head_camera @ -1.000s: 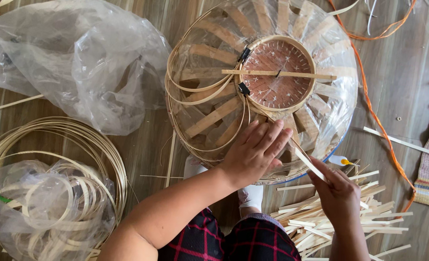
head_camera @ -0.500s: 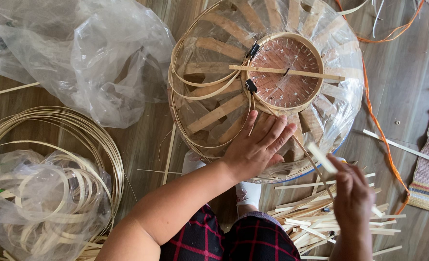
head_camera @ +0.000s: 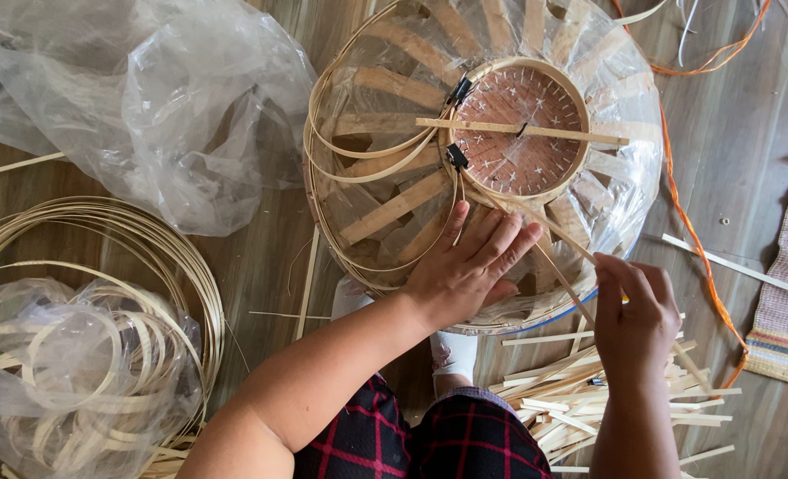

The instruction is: The person constructs a bamboo lamp by applying glue to bamboo strips and attaching them to a spherical wooden frame.

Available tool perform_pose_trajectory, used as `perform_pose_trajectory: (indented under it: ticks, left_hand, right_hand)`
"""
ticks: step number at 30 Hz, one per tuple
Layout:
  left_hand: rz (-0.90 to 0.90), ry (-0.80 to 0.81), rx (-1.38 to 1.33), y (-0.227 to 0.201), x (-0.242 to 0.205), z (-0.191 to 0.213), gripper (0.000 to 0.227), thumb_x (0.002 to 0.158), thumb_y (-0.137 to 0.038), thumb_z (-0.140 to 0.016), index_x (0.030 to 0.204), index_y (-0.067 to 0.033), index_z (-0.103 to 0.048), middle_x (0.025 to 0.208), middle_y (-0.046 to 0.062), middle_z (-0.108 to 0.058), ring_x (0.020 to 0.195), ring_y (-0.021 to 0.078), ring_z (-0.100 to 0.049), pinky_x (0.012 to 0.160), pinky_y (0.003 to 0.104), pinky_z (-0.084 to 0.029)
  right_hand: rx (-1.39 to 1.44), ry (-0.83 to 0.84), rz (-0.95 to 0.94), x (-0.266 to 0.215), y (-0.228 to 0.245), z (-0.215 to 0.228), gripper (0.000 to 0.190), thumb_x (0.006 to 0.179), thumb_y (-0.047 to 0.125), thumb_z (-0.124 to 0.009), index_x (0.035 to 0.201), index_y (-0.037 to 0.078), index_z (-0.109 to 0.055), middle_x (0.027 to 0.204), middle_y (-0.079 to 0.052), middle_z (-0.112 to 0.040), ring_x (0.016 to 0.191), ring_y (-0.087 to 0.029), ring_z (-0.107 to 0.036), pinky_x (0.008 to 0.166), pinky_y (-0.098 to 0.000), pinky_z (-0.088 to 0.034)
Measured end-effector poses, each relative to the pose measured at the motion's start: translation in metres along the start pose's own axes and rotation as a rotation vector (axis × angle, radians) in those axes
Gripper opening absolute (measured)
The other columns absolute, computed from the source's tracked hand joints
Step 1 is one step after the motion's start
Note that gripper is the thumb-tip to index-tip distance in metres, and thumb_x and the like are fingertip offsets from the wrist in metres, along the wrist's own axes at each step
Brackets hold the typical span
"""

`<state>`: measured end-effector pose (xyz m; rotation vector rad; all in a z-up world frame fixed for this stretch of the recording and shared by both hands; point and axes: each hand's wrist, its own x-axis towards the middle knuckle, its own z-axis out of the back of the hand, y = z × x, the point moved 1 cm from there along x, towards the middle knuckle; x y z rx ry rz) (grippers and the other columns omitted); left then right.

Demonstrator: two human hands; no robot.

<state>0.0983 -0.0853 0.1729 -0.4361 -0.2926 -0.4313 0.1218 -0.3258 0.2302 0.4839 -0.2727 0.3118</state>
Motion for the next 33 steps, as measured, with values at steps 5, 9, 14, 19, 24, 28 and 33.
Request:
perform_pose_trajectory:
  ticks: [5,9,14,19,24,28,33]
  left_hand:
    - [0.023,0.013,0.010,-0.001,0.003,0.006,0.091,0.101,-0.049,-0.067,0.168,-0.0144,-0.017,0.170,0.014,-0.016,0.159,0.0313,-0.024,0.133,0.061,-0.006]
    - [0.036,0.062,-0.009,-0.007,-0.001,0.009,0.091,0.100,-0.046,-0.068,0.168,-0.0121,-0.018,0.171,0.016,-0.018,0.159,0.0323,-0.026,0.133,0.062,-0.009]
    - [0.075,0.047,-0.045,-0.008,0.005,0.013,0.089,0.097,-0.043,-0.068,0.166,-0.0145,-0.019,0.170,0.015,-0.019,0.157,0.0352,-0.028,0.130,0.066,-0.015]
    - [0.095,0.009,-0.085,-0.010,0.001,0.010,0.087,0.101,-0.041,-0.067,0.168,-0.0176,-0.017,0.173,0.015,-0.018,0.158,0.0381,-0.027,0.131,0.067,-0.017]
    - [0.087,0.028,-0.086,-0.008,-0.002,0.007,0.088,0.099,-0.045,-0.066,0.167,-0.0179,-0.016,0.173,0.015,-0.014,0.159,0.0388,-0.025,0.128,0.073,-0.014]
    - [0.085,0.039,-0.090,-0.005,-0.001,0.006,0.091,0.098,-0.049,-0.066,0.167,-0.0203,-0.015,0.173,0.015,-0.013,0.160,0.0388,-0.024,0.128,0.074,-0.013]
    - [0.061,0.017,-0.077,-0.002,-0.001,0.005,0.095,0.095,-0.052,-0.069,0.167,-0.0223,-0.014,0.172,0.013,-0.012,0.159,0.0365,-0.024,0.129,0.073,-0.014]
  right_hand:
    - [0.408,0.114,-0.384,-0.015,0.005,0.000,0.014,0.109,0.012,-0.062,0.118,0.002,-0.064,0.095,-0.008,-0.067,0.074,-0.013,-0.071,0.065,-0.0270,-0.055]
    - [0.501,0.105,-0.353,-0.035,0.013,0.005,0.015,0.111,0.013,-0.061,0.120,0.001,-0.063,0.101,-0.008,-0.063,0.075,-0.012,-0.069,0.066,-0.0250,-0.056]
    - [0.199,0.119,-0.277,-0.032,0.024,0.010,0.013,0.108,0.010,-0.063,0.116,0.000,-0.067,0.096,-0.010,-0.066,0.072,-0.015,-0.070,0.063,-0.0278,-0.053]
    - [0.208,0.106,-0.269,-0.036,0.026,0.010,0.013,0.109,0.009,-0.062,0.118,0.000,-0.067,0.099,-0.010,-0.066,0.073,-0.015,-0.070,0.064,-0.0280,-0.053]
    - [0.178,0.096,-0.225,-0.039,0.020,0.000,0.013,0.108,0.009,-0.063,0.117,0.001,-0.068,0.101,-0.012,-0.066,0.076,-0.015,-0.070,0.064,-0.0300,-0.054]
    - [0.075,0.041,-0.099,-0.032,0.009,0.007,0.007,0.111,0.006,-0.066,0.116,0.004,-0.070,0.099,-0.009,-0.069,0.087,-0.017,-0.069,0.074,-0.0320,-0.055]
    - [-0.109,0.041,-0.021,-0.015,-0.006,0.023,0.003,0.113,0.006,-0.074,0.114,0.008,-0.076,0.103,-0.011,-0.071,0.089,-0.023,-0.068,0.077,-0.0333,-0.054]
